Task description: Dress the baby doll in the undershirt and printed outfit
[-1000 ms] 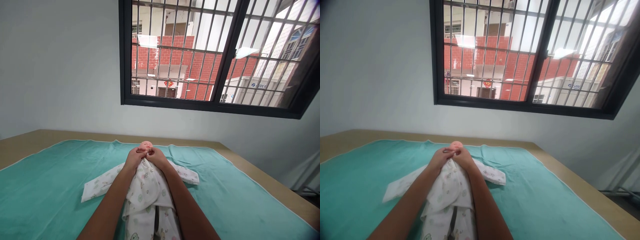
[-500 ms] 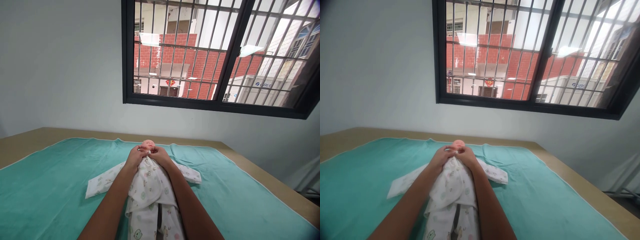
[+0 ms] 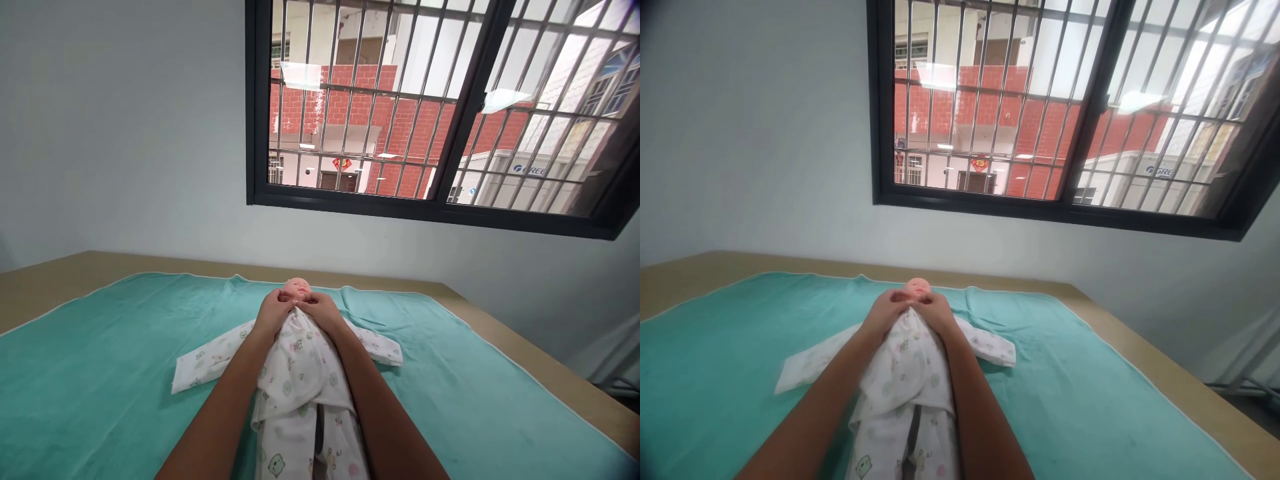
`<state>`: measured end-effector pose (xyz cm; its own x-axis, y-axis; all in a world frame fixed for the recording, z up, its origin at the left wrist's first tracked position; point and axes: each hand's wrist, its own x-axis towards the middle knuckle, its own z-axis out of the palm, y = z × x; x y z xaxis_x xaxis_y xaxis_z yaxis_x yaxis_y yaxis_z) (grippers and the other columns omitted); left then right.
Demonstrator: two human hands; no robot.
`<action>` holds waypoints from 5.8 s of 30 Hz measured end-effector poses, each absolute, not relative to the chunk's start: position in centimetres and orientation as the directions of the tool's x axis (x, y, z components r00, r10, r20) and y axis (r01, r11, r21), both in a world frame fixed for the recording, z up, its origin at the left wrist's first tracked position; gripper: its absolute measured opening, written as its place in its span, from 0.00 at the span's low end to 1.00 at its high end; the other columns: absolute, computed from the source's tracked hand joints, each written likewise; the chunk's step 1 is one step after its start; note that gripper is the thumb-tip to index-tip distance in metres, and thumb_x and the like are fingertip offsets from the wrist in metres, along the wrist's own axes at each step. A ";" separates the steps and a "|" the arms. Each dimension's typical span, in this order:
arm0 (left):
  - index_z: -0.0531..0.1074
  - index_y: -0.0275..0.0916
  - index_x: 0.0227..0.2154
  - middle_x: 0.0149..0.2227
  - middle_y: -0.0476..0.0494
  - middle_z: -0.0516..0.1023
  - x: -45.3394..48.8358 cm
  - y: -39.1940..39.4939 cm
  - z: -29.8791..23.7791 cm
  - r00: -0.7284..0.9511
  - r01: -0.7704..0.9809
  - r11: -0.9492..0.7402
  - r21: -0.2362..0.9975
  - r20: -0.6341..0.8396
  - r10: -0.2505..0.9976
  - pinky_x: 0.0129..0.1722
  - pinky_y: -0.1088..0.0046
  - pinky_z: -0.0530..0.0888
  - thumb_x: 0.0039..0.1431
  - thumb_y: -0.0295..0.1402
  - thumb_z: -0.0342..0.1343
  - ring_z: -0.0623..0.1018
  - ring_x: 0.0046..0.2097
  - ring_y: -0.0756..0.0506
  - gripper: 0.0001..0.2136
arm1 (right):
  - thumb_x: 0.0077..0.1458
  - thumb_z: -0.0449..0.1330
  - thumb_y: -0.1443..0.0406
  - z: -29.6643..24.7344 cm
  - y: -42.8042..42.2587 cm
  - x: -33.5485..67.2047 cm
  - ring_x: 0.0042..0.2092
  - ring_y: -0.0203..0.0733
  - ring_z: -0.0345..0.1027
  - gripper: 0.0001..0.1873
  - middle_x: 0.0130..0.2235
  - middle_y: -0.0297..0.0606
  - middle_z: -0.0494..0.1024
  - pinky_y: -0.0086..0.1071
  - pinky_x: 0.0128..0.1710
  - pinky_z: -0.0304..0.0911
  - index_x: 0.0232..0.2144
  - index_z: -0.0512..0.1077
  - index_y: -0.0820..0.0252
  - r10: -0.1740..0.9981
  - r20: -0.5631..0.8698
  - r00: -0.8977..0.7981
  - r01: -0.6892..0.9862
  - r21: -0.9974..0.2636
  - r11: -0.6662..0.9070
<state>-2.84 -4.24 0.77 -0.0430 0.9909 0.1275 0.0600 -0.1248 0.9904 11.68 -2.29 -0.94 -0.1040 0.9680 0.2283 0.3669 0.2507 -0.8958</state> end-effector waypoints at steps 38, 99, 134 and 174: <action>0.75 0.35 0.35 0.34 0.42 0.82 -3.3 -4.8 1.3 0.054 0.033 -0.063 0.997 0.061 0.997 0.34 0.73 0.74 0.46 0.25 0.58 0.80 0.35 0.46 0.11 | 0.42 0.66 0.58 -1.2 -2.8 11.9 0.35 0.40 0.69 0.11 0.30 0.34 0.77 0.32 0.38 0.62 0.26 0.75 0.60 0.933 0.354 -0.071 0.374 -0.857 0.354; 0.77 0.37 0.34 0.33 0.45 0.80 -3.1 -4.5 1.1 0.072 0.305 -0.223 0.926 0.211 0.975 0.34 0.73 0.70 0.43 0.27 0.58 0.77 0.34 0.47 0.12 | 0.44 0.55 0.69 7.2 -8.7 13.2 0.24 0.40 0.60 0.19 0.17 0.34 0.63 0.36 0.28 0.48 0.07 0.55 0.56 0.957 0.064 -0.282 0.787 -0.556 0.269; 0.65 0.38 0.19 0.18 0.53 0.69 -5.3 -7.8 5.4 0.387 0.400 -0.208 0.893 0.041 0.921 0.24 0.77 0.62 0.46 0.32 0.55 0.66 0.23 0.52 0.06 | 0.43 0.57 0.67 4.1 -5.9 13.0 0.26 0.36 0.70 0.05 0.22 0.37 0.74 0.27 0.26 0.64 0.18 0.68 0.62 0.949 -0.094 -0.300 0.462 -0.885 0.058; 0.68 0.36 0.28 0.21 0.54 0.69 -3.5 -7.5 3.9 0.247 0.095 -0.025 0.995 0.001 0.969 0.24 0.79 0.62 0.47 0.31 0.58 0.67 0.23 0.54 0.06 | 0.47 0.58 0.66 0.7 -4.2 14.2 0.22 0.30 0.64 0.04 0.20 0.32 0.71 0.21 0.21 0.58 0.26 0.70 0.63 0.914 -0.110 -0.391 -0.021 -0.992 -0.128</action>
